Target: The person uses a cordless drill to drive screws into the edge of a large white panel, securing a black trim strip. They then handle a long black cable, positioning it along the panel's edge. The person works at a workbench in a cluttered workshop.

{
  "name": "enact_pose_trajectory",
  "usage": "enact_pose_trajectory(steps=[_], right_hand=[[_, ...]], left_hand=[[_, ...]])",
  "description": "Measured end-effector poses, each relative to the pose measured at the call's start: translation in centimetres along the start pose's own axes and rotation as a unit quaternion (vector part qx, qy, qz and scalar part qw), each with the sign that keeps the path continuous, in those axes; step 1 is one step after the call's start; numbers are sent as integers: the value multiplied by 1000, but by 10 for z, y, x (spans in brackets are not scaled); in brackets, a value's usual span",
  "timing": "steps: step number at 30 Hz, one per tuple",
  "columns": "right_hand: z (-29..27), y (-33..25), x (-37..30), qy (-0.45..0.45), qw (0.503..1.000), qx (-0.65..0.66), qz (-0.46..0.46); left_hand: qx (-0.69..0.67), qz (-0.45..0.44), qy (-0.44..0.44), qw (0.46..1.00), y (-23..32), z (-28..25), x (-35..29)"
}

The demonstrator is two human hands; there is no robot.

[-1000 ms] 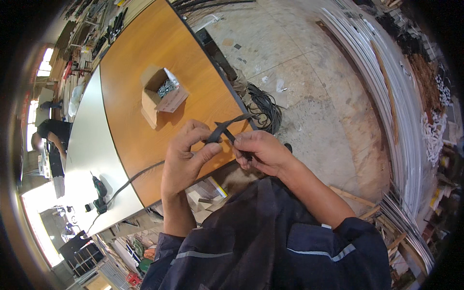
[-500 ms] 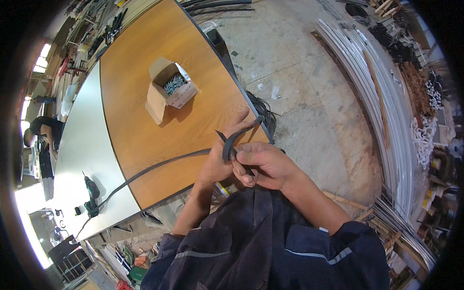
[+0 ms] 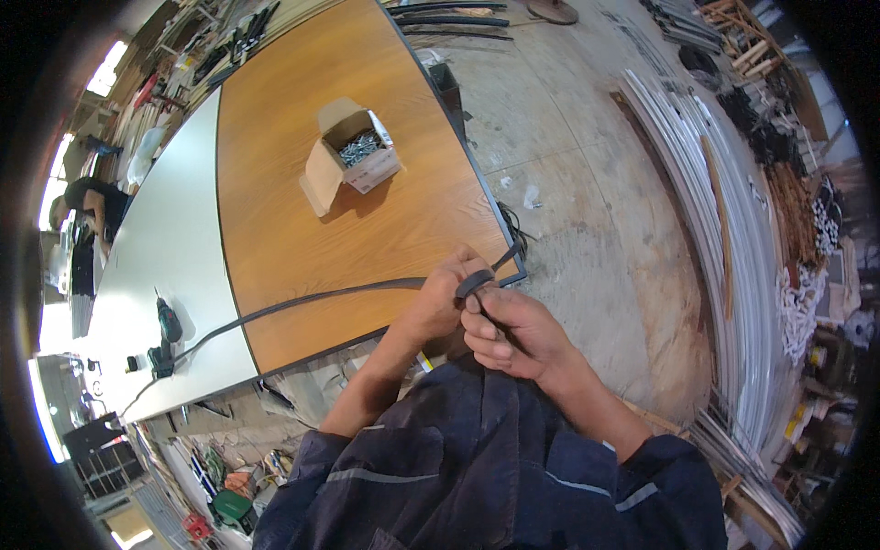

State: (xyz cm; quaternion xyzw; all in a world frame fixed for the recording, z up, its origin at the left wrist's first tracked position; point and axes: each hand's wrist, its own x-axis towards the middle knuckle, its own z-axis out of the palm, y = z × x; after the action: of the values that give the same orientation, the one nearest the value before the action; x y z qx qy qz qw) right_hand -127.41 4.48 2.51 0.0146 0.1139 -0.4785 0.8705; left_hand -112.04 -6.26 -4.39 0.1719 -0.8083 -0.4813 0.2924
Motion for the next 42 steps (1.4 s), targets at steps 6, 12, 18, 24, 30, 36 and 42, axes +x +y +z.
enact_pose_trajectory(steps=[6, 12, 18, 24, 30, 36, 42], right_hand=[[-5, 16, -22, -18, 995, 92, -36], [-10, 21, -49, -56, 988, 97, -105], [31, -68, -103, -139, 936, -40, -321], [-62, -81, -40, 180, 827, -406, -344], [-72, -59, 25, 89, 697, -698, -136], [-65, -73, -2, 123, 802, -568, -139], [-70, -107, -39, 219, 812, -506, -190]], left_hand=[[78, -50, 34, 995, 18, -5, 9], [105, -26, 16, 994, -8, 1, 6], [37, -60, 103, 992, -8, -10, 3], [-116, -75, 164, 977, 7, -6, 22], [-326, -278, 145, 892, 37, -13, 17], [207, -234, 72, 947, 63, -104, -34], [597, -305, 13, 741, 125, -377, -128]])
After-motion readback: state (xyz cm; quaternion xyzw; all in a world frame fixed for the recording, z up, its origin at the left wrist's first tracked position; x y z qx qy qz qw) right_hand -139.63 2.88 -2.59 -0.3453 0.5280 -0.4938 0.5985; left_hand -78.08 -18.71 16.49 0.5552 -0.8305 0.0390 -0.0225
